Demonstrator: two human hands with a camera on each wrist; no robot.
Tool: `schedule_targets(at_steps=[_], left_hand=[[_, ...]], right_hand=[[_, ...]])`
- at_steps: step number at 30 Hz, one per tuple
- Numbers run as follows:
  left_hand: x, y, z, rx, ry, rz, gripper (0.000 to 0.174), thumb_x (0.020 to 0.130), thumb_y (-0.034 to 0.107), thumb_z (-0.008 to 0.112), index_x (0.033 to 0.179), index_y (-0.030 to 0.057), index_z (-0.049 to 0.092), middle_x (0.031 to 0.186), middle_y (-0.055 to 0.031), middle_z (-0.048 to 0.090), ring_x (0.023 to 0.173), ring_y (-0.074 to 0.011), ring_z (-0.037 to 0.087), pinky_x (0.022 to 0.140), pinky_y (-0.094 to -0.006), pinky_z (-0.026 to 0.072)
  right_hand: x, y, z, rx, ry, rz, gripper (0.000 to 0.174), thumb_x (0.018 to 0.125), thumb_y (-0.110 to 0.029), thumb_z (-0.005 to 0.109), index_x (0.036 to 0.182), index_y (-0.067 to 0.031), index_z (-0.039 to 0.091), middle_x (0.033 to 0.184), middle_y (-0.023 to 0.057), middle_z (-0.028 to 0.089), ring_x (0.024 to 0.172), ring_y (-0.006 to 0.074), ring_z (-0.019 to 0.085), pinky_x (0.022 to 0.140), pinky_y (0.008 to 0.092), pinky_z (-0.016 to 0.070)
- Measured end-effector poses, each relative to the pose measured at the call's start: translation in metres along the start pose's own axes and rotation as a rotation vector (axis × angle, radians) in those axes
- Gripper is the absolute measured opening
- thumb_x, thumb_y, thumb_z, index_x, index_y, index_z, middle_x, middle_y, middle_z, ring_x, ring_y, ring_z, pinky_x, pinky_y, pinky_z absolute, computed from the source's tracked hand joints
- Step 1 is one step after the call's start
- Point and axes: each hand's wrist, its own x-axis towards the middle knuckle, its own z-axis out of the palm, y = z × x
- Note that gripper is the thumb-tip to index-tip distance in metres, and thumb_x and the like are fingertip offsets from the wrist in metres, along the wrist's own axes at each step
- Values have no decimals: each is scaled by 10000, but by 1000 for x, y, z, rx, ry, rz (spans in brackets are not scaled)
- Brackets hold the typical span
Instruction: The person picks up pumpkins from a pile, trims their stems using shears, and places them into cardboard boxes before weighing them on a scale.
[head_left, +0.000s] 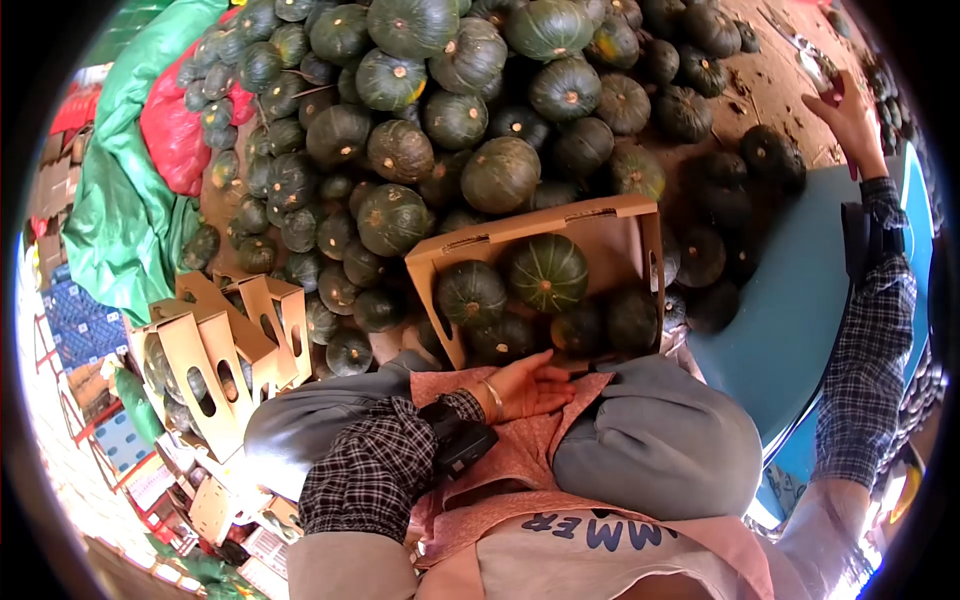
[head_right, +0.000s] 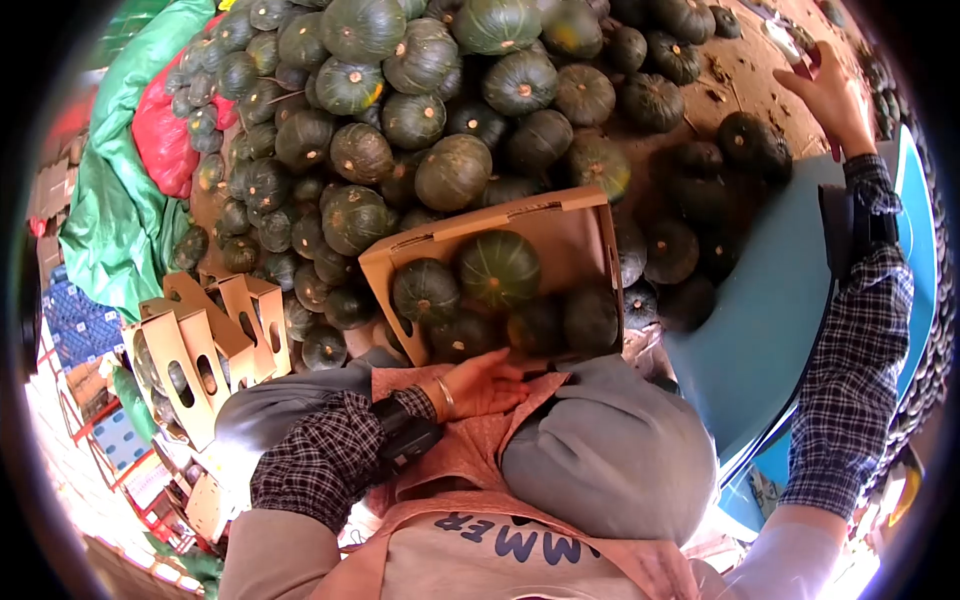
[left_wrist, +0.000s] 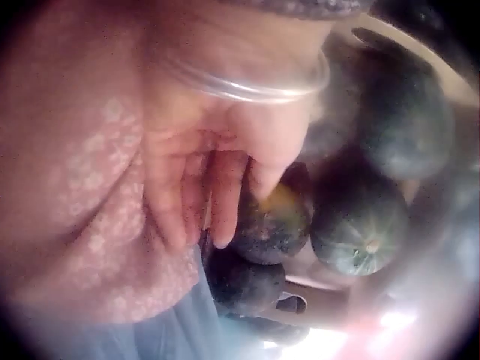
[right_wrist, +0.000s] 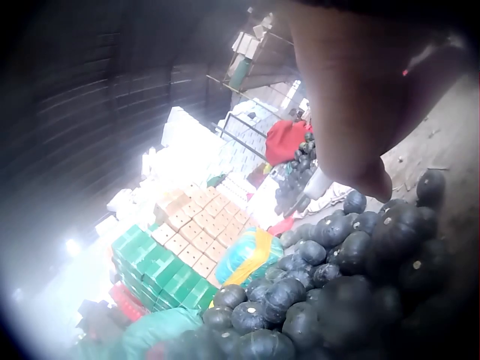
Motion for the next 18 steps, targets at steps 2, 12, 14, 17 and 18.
schedule_targets(at_steps=[2, 12, 14, 17, 18], left_hand=[[4, -3, -12, -4, -89, -36, 661, 953, 522, 522, 1281, -51, 541, 1177, -222, 626, 1075, -279, 630, 944, -348, 524], [26, -24, -32, -353, -36, 74, 597, 963, 451, 556, 1344, 6, 439, 1256, -216, 562, 1113, -350, 609, 944, -402, 549], [26, -24, -24, -329, 1, 200, 523, 962, 390, 584, 1305, 12, 469, 1214, -200, 576, 1086, -340, 614, 922, -392, 562], [21, -18, -15, -280, 105, 198, 445, 963, 336, 583, 1300, 58, 494, 1254, -137, 566, 1128, -297, 572, 998, -388, 498], [16, -20, -11, -301, 182, 297, 391, 959, 274, 584, 1276, 58, 508, 1252, -130, 567, 1155, -299, 551, 1017, -409, 480]], right_hand=[[-1, -5, -2, 31, 14, -5, 610, 778, -434, 726, 1138, 19, 533, 1011, 144, 669, 944, 280, 638, 859, 388, 471], [3, 0, 2, 47, -10, -27, 612, 773, -428, 732, 1105, 42, 525, 983, 163, 649, 925, 280, 624, 846, 391, 472], [4, 0, 2, 63, -20, -32, 616, 775, -421, 731, 1120, 42, 517, 985, 161, 648, 929, 278, 624, 853, 388, 471], [3, -2, -3, 58, -80, 23, 645, 772, -424, 732, 1157, 44, 511, 1034, 176, 658, 979, 282, 632, 880, 389, 469], [0, -3, -4, 71, -43, 23, 652, 773, -425, 732, 1161, 48, 507, 1042, 179, 660, 988, 280, 632, 890, 391, 468]])
